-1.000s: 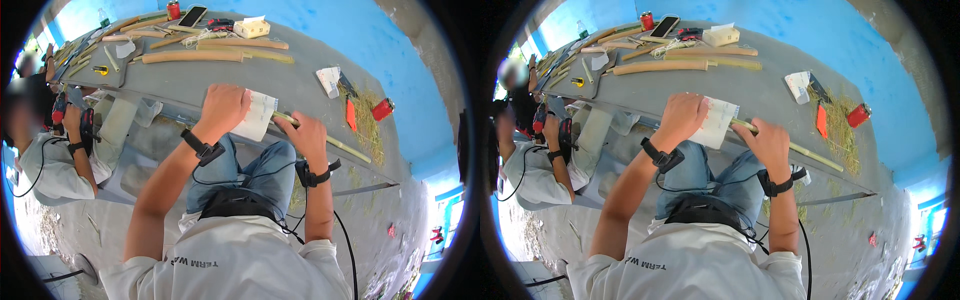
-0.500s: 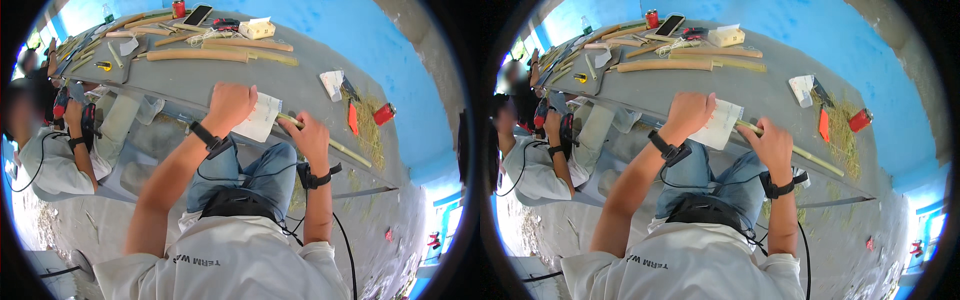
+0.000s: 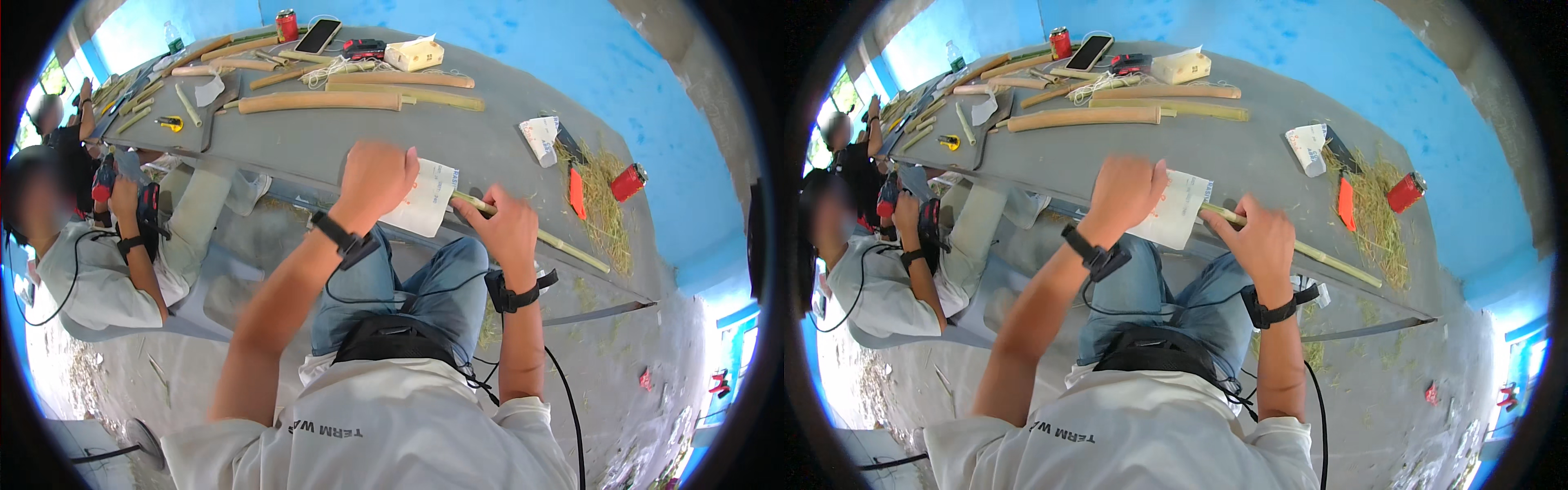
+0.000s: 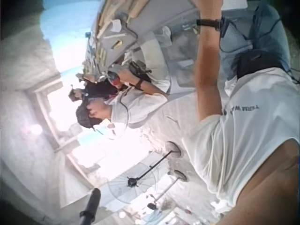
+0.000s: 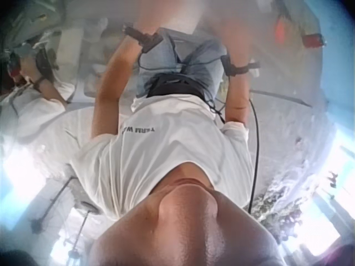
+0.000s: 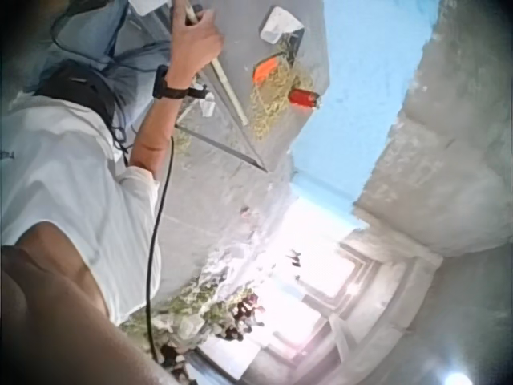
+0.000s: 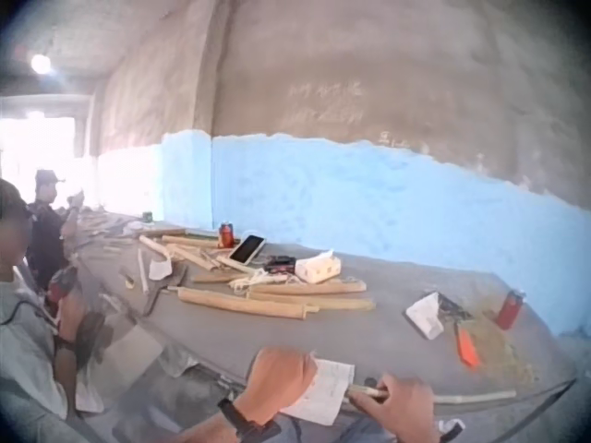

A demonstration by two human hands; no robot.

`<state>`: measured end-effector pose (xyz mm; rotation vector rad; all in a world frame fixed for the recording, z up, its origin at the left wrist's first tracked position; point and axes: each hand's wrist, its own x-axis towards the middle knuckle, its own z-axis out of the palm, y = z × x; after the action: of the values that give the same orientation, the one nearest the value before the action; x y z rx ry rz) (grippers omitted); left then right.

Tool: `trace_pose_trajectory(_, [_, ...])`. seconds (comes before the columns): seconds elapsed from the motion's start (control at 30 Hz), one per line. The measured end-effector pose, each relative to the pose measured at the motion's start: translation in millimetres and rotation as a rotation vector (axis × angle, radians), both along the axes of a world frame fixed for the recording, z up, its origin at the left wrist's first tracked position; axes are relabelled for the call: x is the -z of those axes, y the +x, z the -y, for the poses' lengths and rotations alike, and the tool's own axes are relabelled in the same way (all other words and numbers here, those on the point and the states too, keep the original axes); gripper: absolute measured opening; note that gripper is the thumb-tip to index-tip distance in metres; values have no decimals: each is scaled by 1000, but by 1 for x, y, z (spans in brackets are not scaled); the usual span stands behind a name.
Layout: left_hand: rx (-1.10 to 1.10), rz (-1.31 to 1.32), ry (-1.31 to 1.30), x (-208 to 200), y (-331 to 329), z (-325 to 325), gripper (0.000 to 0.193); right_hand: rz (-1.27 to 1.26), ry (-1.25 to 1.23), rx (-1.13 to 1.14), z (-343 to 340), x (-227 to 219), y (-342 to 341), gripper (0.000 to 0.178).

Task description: Sanding a long bamboo strip with a piece of sandpaper.

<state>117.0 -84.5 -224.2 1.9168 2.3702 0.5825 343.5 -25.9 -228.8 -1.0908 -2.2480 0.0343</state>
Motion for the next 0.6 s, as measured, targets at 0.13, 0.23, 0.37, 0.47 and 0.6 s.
trace_pose_trajectory(0.13, [53, -142, 513, 19, 7, 18, 36, -21, -49, -23, -1, 1, 3, 61])
trace_pose_trajectory(0.23, [59, -186, 533, 27, 8, 24, 31, -34, -24, -59, -3, 2, 4, 60])
trace_pose_trajectory(0.37, [71, -212, 498, 24, 7, 23, 29, -54, 2, -60, -5, 3, 5, 59])
trace_pose_trajectory(0.47, [103, -149, 414, 13, 2, 19, 34, -45, 48, -55, -4, 3, 4, 57])
trace_pose_trajectory(0.6, [84, 8, 92, -9, -10, -2, 44, -18, -18, -65, -2, 1, 2, 57])
